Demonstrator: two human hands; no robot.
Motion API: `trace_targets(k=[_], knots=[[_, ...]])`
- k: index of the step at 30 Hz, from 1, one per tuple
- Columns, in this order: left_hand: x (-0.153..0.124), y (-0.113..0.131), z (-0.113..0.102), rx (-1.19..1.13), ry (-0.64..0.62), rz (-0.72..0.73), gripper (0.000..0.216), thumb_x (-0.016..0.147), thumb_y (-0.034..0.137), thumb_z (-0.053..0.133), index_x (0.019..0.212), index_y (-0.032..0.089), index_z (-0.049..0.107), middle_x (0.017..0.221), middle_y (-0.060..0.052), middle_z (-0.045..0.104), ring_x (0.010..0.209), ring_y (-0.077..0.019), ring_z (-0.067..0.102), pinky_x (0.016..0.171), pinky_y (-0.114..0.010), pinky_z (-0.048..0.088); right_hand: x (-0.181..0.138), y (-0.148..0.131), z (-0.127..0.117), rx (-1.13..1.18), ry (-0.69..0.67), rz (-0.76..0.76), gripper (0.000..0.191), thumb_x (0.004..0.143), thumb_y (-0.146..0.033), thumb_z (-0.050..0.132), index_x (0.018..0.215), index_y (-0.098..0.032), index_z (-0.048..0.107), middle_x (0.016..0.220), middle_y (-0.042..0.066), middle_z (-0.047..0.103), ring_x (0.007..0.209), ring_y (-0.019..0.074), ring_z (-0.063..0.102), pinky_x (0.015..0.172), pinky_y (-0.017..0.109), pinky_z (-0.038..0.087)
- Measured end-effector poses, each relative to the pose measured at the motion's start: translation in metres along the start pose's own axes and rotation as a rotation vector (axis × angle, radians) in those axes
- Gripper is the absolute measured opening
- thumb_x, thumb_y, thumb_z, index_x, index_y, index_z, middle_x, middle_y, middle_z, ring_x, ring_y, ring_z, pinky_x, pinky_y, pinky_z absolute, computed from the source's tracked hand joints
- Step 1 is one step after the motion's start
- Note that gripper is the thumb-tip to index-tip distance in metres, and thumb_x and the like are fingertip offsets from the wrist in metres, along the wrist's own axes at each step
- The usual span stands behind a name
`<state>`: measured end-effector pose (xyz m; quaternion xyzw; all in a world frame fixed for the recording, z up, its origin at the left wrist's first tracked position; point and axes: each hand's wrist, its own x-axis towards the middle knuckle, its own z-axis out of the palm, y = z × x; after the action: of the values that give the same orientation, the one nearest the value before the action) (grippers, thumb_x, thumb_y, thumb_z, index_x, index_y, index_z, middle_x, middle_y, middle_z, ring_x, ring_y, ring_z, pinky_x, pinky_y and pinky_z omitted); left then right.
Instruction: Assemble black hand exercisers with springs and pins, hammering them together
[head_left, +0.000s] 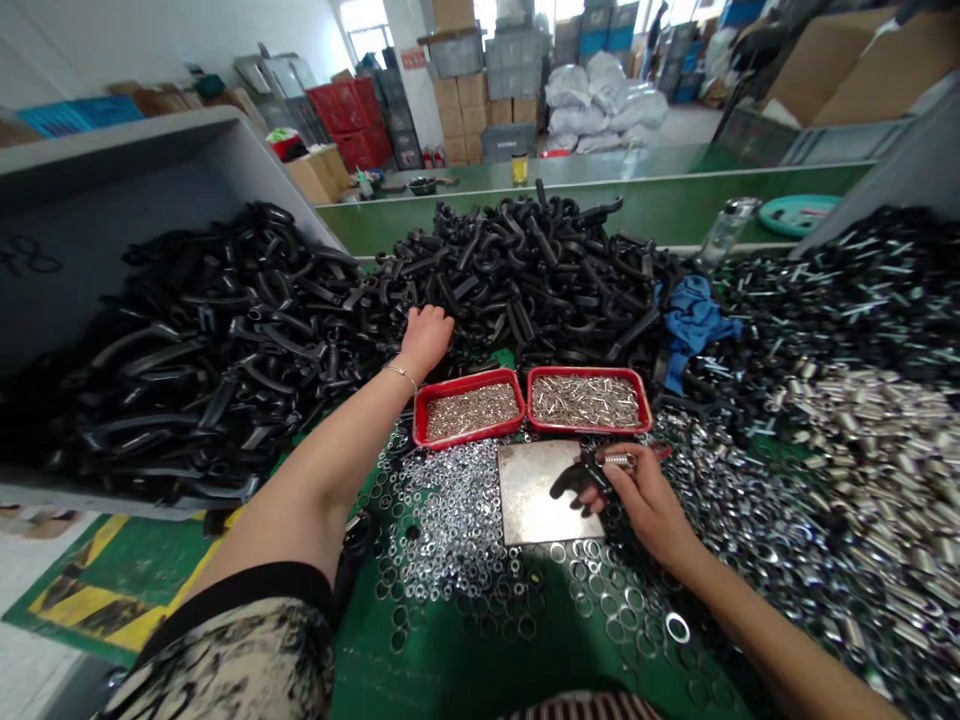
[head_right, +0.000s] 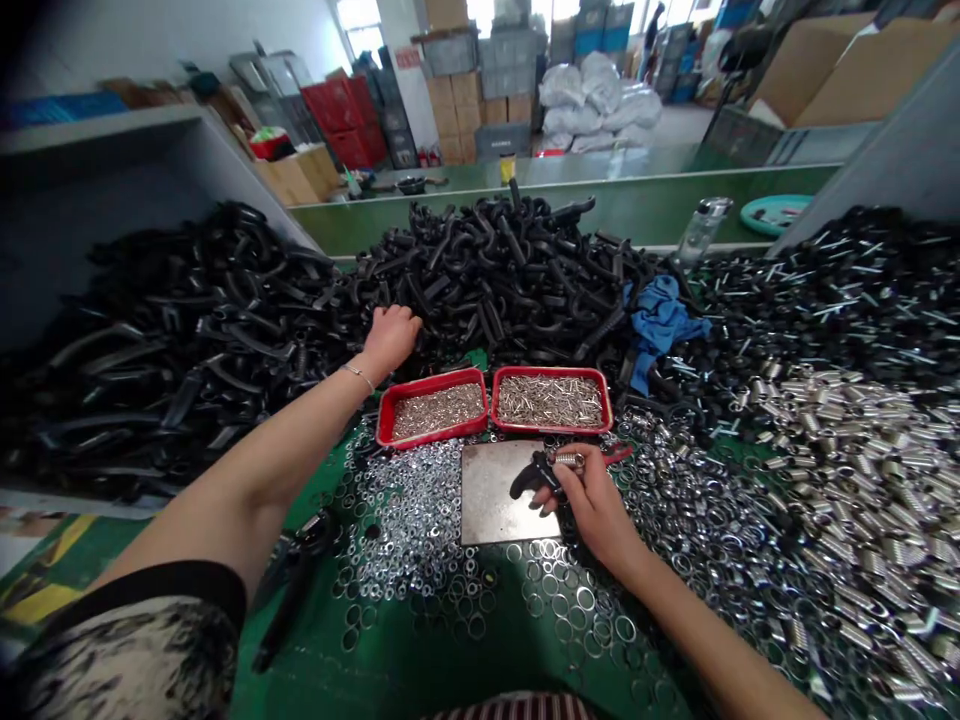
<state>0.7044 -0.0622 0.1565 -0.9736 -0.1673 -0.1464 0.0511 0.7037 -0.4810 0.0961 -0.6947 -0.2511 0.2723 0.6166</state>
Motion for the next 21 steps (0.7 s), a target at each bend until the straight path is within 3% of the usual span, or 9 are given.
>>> trace_targets(k=[4,6,8,10,12,14,16,21], knots=[[-0.021,0.025,-0.033,-0.091,0.195,-0.095,0.021,0.099,0.017,0.047,0.118,0.010,0.054,0.114,-0.014,0.063,0.114,-0.0246,0.055,0.107,-0.045,0.038,0.012,-0.004,0.006,0.314,-0.037,0.187,0.034,0.090,-0.050,0.066,0.105,-0.022,0.057,0.090,0.005,0.073,0.074,0.0173,0.069,0.074,0.034,0.057],[-0.049,0.057,-0.049,-0.168,0.241,-0.139,0.029,0.101,0.030,0.049,0.124,0.013,0.049,0.114,-0.014,0.063,0.108,-0.0240,0.059,0.098,-0.041,0.045,0.015,-0.006,0.008,0.435,-0.140,0.328,0.035,0.087,-0.051,0.069,0.098,-0.018,0.063,0.094,0.008,0.072,0.076,0.0158,0.066,0.076,0.033,0.056],[-0.087,0.098,-0.058,-0.469,0.191,-0.219,0.034,0.098,0.045,0.055,0.116,0.016,0.051,0.096,-0.010,0.067,0.088,-0.0226,0.065,0.080,-0.037,0.051,0.016,-0.007,0.010,0.435,-0.228,0.396,0.037,0.088,-0.053,0.067,0.095,-0.017,0.066,0.094,0.009,0.071,0.076,0.0157,0.065,0.073,0.032,0.055],[-0.128,0.139,-0.054,-0.803,0.022,-0.230,0.035,0.095,0.051,0.056,0.107,0.019,0.052,0.085,-0.006,0.068,0.073,-0.0198,0.066,0.067,-0.033,0.051,0.017,-0.008,0.011,0.269,-0.205,0.327,0.038,0.090,-0.056,0.063,0.091,-0.017,0.065,0.088,0.007,0.069,0.073,0.0162,0.062,0.067,0.031,0.051],[-0.163,0.171,-0.042,-1.171,-0.174,-0.297,0.036,0.098,0.054,0.047,0.106,0.020,0.049,0.074,-0.004,0.068,0.057,-0.0163,0.063,0.055,-0.028,0.048,0.017,-0.010,0.012,-0.034,-0.100,0.136,0.038,0.091,-0.056,0.060,0.083,-0.019,0.062,0.080,0.004,0.064,0.070,0.0168,0.058,0.063,0.030,0.046],[-0.185,0.192,-0.028,-1.386,-0.264,-0.412,0.037,0.099,0.056,0.042,0.104,0.019,0.047,0.065,-0.001,0.066,0.046,-0.0141,0.057,0.046,-0.025,0.045,0.017,-0.013,0.012,-0.338,-0.014,-0.069,0.036,0.094,-0.054,0.056,0.079,-0.021,0.057,0.074,0.001,0.060,0.069,0.0175,0.056,0.064,0.030,0.041],[-0.195,0.203,-0.018,-1.472,-0.285,-0.497,0.037,0.099,0.056,0.041,0.102,0.019,0.046,0.059,0.001,0.064,0.042,-0.0130,0.054,0.043,-0.023,0.042,0.016,-0.015,0.012,-0.525,-0.003,-0.189,0.034,0.098,-0.052,0.051,0.082,-0.022,0.054,0.074,0.000,0.060,0.070,0.0184,0.056,0.066,0.030,0.039],[-0.199,0.208,-0.017,-1.525,-0.320,-0.536,0.039,0.099,0.057,0.041,0.105,0.020,0.047,0.053,0.004,0.060,0.040,-0.0132,0.054,0.041,-0.021,0.040,0.011,-0.018,0.014,-0.684,-0.037,-0.229,0.031,0.103,-0.048,0.041,0.086,-0.023,0.049,0.077,0.002,0.063,0.072,0.0209,0.061,0.067,0.030,0.038]])
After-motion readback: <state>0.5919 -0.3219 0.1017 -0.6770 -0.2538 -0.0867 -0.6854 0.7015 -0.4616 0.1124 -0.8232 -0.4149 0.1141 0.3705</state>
